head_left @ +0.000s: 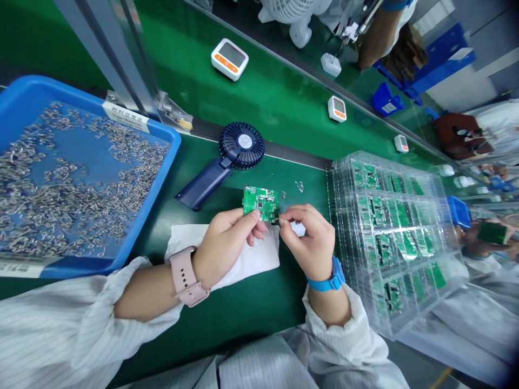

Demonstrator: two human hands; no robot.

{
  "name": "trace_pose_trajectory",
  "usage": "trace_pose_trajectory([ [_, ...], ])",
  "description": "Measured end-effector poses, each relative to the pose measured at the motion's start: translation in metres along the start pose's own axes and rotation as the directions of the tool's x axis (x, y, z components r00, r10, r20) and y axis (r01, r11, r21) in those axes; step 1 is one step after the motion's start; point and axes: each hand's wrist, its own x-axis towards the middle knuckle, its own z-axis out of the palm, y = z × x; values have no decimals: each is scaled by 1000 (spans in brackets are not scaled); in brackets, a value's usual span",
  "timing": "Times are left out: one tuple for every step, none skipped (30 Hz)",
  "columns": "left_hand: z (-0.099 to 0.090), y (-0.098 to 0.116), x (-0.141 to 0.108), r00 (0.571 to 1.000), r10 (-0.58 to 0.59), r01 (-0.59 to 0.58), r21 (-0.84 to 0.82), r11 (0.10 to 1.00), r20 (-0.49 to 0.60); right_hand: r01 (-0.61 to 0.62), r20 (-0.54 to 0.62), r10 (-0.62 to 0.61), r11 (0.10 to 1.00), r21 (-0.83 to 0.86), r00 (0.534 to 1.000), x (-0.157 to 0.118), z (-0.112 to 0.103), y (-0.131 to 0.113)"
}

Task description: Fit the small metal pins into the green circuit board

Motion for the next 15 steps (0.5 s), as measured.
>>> trace_pose_trajectory([
  [0, 0, 0, 1000, 4, -4, -1, 1000, 1, 0, 5, 0, 1000, 2, 1000, 0, 0, 0],
  [0, 0, 0, 1000, 8, -8, -1, 1000, 1, 1, 8, -1, 1000, 8, 1000, 0, 1, 0],
  [0, -1, 0, 1000, 10, -10, -2, 1000, 3, 2, 8, -2, 1000, 16, 1000, 0, 1, 1],
  [-1, -1, 0, 1000, 12, -12, -4, 1000, 4, 1, 7, -1, 1000, 24, 1000, 0, 2, 1],
  [-1, -2, 0, 1000, 11, -11, -7, 1000, 5, -1, 6, 1, 1000, 30, 1000, -1, 2, 1],
  [-1, -3, 0, 1000, 10, -10, -11, 1000, 6, -2, 5, 2, 999, 33, 1000, -1, 3, 2],
  [-2, -3, 0, 1000, 10, -10, -16, 1000, 6, -5, 5, 5, 999, 31, 1000, -1, 4, 2],
  [-2, -4, 0, 1000, 10, -9, -20, 1000, 8, -7, 7, 7, 1000, 27, 1000, -1, 4, 3],
  [-2, -5, 0, 1000, 9, -9, -23, 1000, 9, -6, 8, 5, 1000, 22, 1000, -1, 5, 4],
  [-2, -5, 1, 1000, 8, -8, -27, 1000, 8, 1, 8, -1, 1000, 18, 1000, -1, 6, 4],
  [-2, -6, 1, 1000, 6, -6, -30, 1000, 6, 11, 5, -11, 1000, 16, 1000, -1, 6, 5],
  [-2, -6, 1, 1000, 5, -5, -33, 999, 6, 24, -1, -24, 1000, 17, 1000, -1, 7, 6],
  [-1, -6, 2, 1000, 5, -5, -33, 999, 5, 41, -9, -41, 999, 19, 999, -1, 7, 6],
  [-1, -6, 2, 1000, 5, -5, -31, 1000, 2, 61, -18, -60, 998, 22, 998, -1, 8, 6],
  [-1, -6, 2, 1000, 4, -4, -25, 1000, -2, 79, -26, -78, 997, 22, 997, -1, 8, 6],
])
